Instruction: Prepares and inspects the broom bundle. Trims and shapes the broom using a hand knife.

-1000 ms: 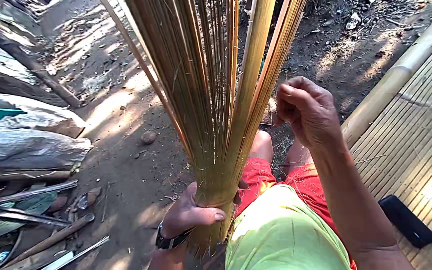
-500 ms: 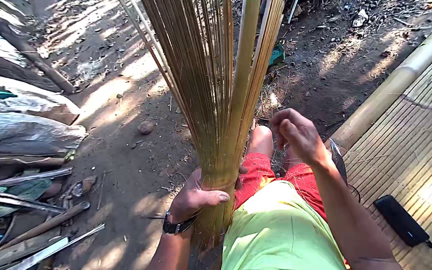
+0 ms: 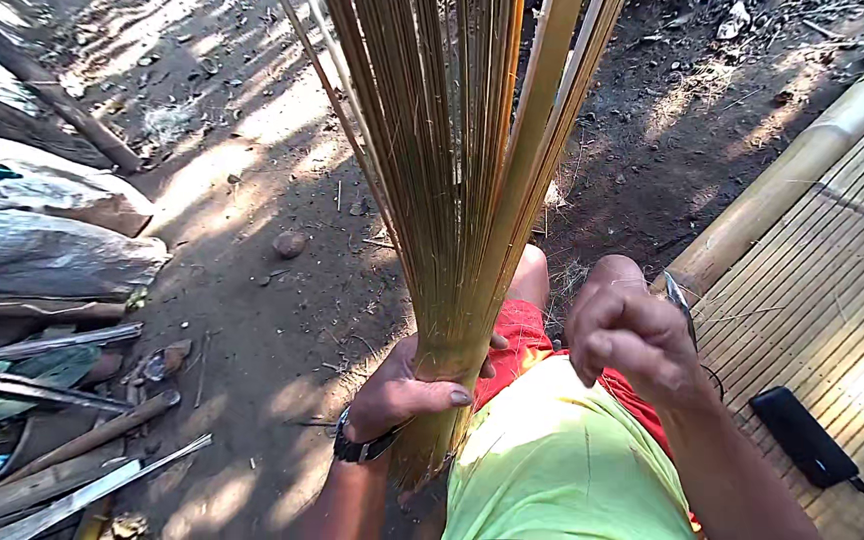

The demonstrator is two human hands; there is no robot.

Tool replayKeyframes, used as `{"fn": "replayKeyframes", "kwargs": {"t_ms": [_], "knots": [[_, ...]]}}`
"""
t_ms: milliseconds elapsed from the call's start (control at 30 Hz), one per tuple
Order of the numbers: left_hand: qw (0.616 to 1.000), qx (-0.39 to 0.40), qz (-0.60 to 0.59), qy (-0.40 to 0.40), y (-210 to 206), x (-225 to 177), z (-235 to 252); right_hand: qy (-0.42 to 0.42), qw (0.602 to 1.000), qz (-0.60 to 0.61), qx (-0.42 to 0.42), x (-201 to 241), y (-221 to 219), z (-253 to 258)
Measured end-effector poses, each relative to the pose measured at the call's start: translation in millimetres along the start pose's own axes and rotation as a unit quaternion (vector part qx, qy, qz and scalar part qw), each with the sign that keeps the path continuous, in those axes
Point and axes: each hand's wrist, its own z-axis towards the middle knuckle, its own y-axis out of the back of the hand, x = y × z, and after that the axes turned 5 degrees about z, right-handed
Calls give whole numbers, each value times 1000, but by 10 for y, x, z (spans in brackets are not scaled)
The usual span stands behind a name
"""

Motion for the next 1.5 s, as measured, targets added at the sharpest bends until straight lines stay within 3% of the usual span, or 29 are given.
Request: {"fn": "replayKeyframes", "kwargs": {"t_ms": [67, 200, 333, 467, 600, 700, 767, 833, 967, 1067, 1233, 1367, 1500], "knots": [[1000, 2, 0, -3, 36, 11, 2, -43, 999, -19, 28, -98, 13, -53], [1000, 5, -1, 1, 21, 0, -1, -83, 982, -58, -157, -159, 64, 241], [1000, 10, 16, 8, -15, 7, -18, -44, 966, -50, -248, -98, 95, 448], [999, 7, 30, 21, -26, 17, 9, -18, 977, -39, -207, -41, 94, 350], [1000, 11, 5, 22, 31, 57, 50, -10, 990, 107, -87, -24, 60, 0], [1000, 9, -6, 15, 65, 100, 55, -60, 982, 77, -164, -163, 137, -27], [1000, 9, -9, 14, 62, 96, 42, -81, 963, 39, -255, -248, 208, 149], [1000, 13, -11, 19, 56, 85, 19, -75, 955, 23, -287, -290, 335, 402], [999, 22, -6, 29, 11, 73, -45, -16, 966, -61, -252, -236, 490, 766], [1000, 12, 0, 29, 15, 83, -63, 8, 952, -194, -236, -79, 357, 586], [999, 11, -25, 27, 117, 213, -14, 29, 979, -11, -200, -161, 258, 128], [999, -6, 4, 45, 67, 223, 52, -1, 972, -85, -219, -129, 312, 330], [983, -44, 174, 42, 18, 303, 94, -15, 975, -129, -179, 81, 227, 551]]}}
